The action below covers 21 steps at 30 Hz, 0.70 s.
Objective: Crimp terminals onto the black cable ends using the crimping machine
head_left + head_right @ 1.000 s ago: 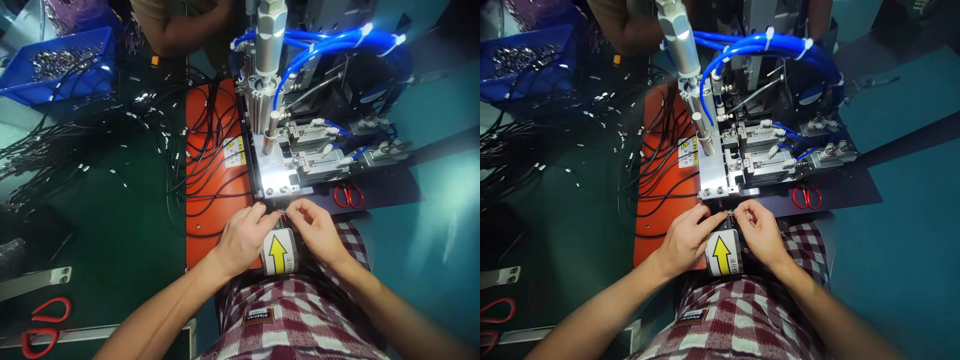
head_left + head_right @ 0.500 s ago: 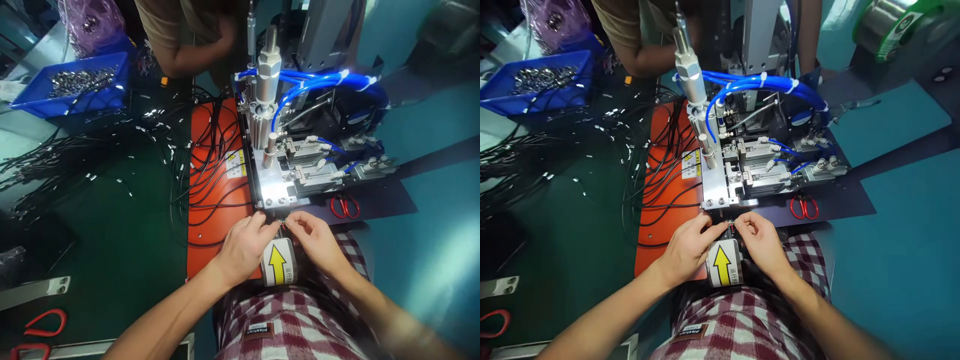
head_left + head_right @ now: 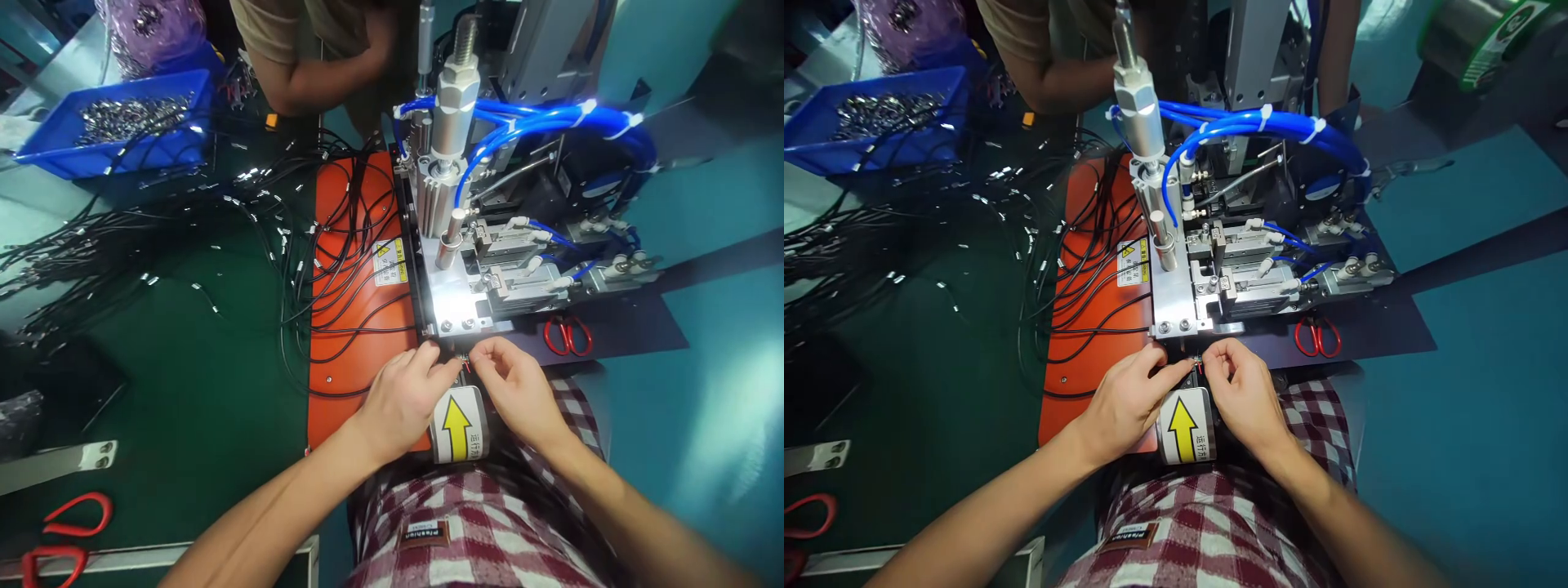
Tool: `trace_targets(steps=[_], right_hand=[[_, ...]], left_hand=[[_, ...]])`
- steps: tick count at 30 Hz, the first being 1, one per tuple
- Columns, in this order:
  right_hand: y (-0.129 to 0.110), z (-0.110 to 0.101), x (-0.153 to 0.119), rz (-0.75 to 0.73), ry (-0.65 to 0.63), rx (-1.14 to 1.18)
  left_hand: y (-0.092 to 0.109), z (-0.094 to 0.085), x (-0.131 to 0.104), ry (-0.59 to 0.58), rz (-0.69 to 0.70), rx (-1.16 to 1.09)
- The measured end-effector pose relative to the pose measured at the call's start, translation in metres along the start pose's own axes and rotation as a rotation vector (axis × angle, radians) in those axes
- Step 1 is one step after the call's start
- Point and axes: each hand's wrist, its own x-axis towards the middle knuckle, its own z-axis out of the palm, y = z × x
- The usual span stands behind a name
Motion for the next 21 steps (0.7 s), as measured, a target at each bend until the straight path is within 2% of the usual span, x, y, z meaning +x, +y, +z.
trace_targets(steps=[10, 12, 15, 17, 21], right_hand=[[0.001, -0.002, 0.002, -0.003, -0.038, -0.001], [0.002, -0.003, 0.005, 0.05, -0.047, 0.035], [0.001, -0.008, 0.01, 0.184, -0.149, 0.156], [0.0, -0.011, 0.013, 0.215, -0.177, 0.174], [0.0, -0.009, 0.012, 0.112, -0.081, 0.138]], left_hand=[[0.001, 0.0, 0.0, 0.001, 0.0, -0.013], [0.001, 0.0, -0.001, 0.0, -0.001, -0.016], [0.001, -0.001, 0.0, -0.017, -0.009, -0.022], [0.001, -0.001, 0.0, -0.021, -0.011, -0.027], [0.001, -0.002, 0.0, -0.018, -0.015, -0.029]])
